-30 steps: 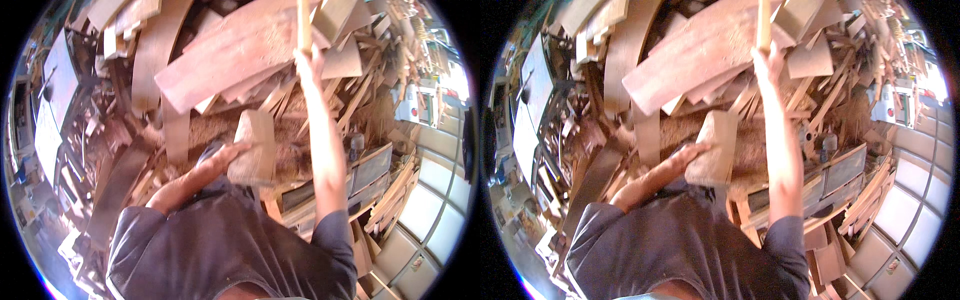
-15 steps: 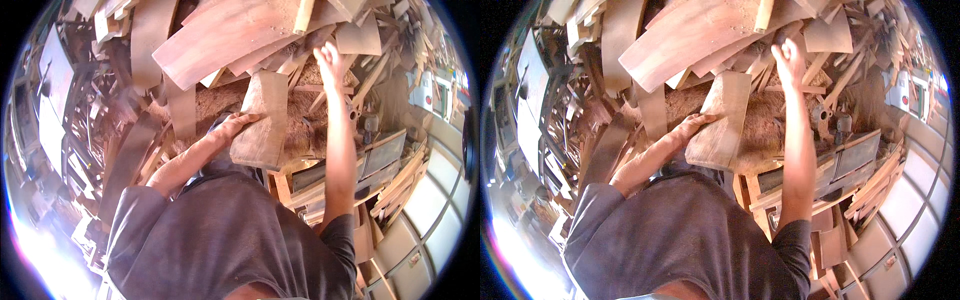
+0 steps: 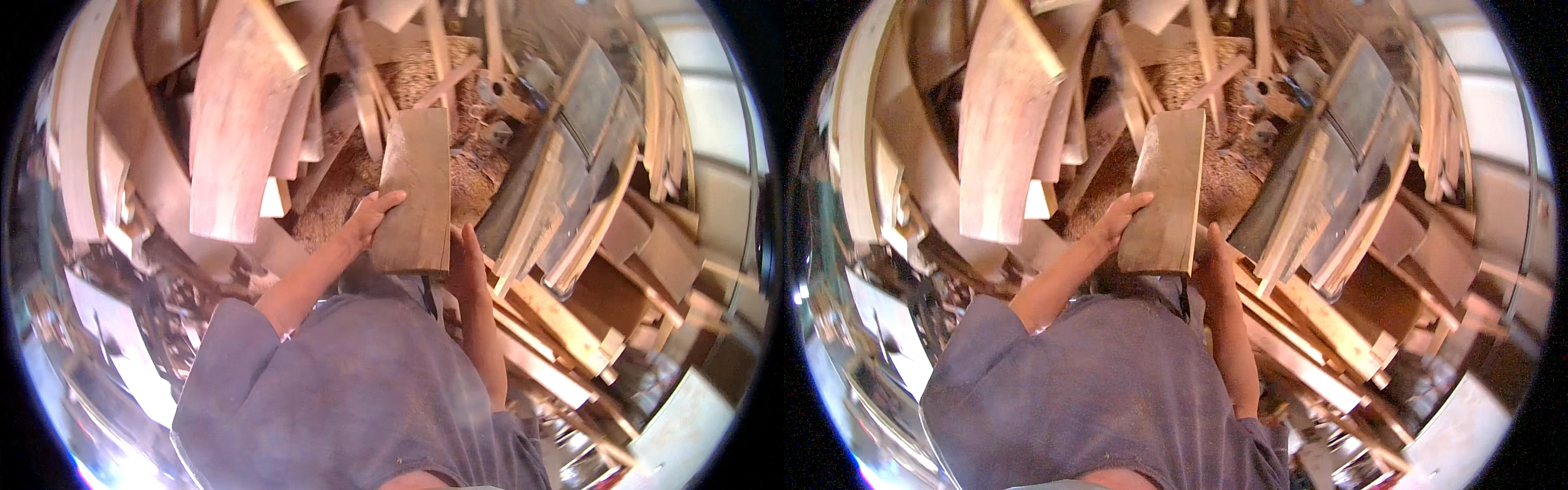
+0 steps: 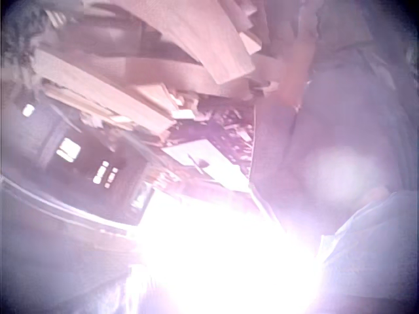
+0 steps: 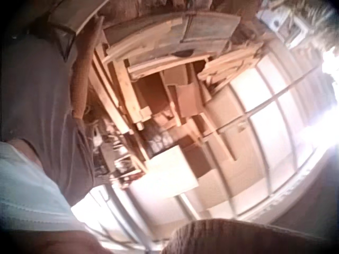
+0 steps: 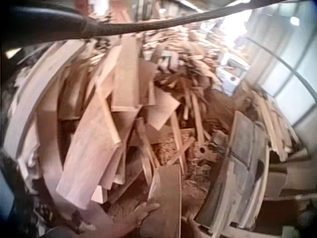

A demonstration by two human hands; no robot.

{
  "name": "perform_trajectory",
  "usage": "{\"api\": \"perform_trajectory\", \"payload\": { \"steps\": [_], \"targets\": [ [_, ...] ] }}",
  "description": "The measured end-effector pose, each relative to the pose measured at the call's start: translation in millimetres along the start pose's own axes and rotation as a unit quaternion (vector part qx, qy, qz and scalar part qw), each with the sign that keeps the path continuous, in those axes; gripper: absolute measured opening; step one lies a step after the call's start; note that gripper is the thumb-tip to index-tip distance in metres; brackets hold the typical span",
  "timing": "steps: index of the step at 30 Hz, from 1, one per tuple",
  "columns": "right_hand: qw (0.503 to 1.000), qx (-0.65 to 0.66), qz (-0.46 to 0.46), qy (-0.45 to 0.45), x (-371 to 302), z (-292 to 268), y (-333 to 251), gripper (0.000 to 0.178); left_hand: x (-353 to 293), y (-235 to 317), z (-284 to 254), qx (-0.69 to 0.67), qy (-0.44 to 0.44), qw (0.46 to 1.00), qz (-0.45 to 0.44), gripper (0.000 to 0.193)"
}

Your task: The person uses a table saw to cut multiple pieces of wood. They feed each piece through the saw blade, guide it with a push stick, and set the cut pieces aside. The process is repeated for several pieces of varying sizes.

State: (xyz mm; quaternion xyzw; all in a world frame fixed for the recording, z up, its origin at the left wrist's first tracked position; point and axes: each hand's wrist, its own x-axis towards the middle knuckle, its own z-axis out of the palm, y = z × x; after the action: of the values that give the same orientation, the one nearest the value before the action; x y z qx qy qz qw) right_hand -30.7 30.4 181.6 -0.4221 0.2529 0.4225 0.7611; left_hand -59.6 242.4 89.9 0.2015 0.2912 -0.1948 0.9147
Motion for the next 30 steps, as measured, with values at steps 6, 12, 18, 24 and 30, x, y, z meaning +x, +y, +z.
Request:
{"api": "perform_trajectory", "payload": {
  "steps": [6, 12, 18, 24, 30],
  "targets": [
    [0.988, -0.059, -0.121, 0.074, -54.3, -16.4, -4.3, 0.063, 27.8, -22.6, 59.8, 0.190, -0.047, 0.979, 0.065, 0.053],
    [0.962, 0.050, -0.239, 0.121, -106.5, -70.7, -4.6, 0.070, 43.1, -62.3, 139.3, 0.305, -0.128, 0.944, 0.010, 0.057],
    [0.928, 0.175, -0.293, 0.148, -160.3, -152.5, -1.9, 0.069, 72.5, -145.5, 199.8, 0.374, -0.204, 0.903, -0.056, 0.049],
    [0.915, 0.235, -0.291, 0.152, -174.4, -257.5, -11.8, 0.065, 120.5, -237.1, 241.5, 0.362, -0.212, 0.903, -0.094, 0.043],
    [0.908, 0.205, -0.237, 0.278, -192.7, -350.1, 23.8, 0.046, 149.6, -316.3, 257.6, 0.533, -0.150, 0.814, -0.174, 0.049]
  ]
}}
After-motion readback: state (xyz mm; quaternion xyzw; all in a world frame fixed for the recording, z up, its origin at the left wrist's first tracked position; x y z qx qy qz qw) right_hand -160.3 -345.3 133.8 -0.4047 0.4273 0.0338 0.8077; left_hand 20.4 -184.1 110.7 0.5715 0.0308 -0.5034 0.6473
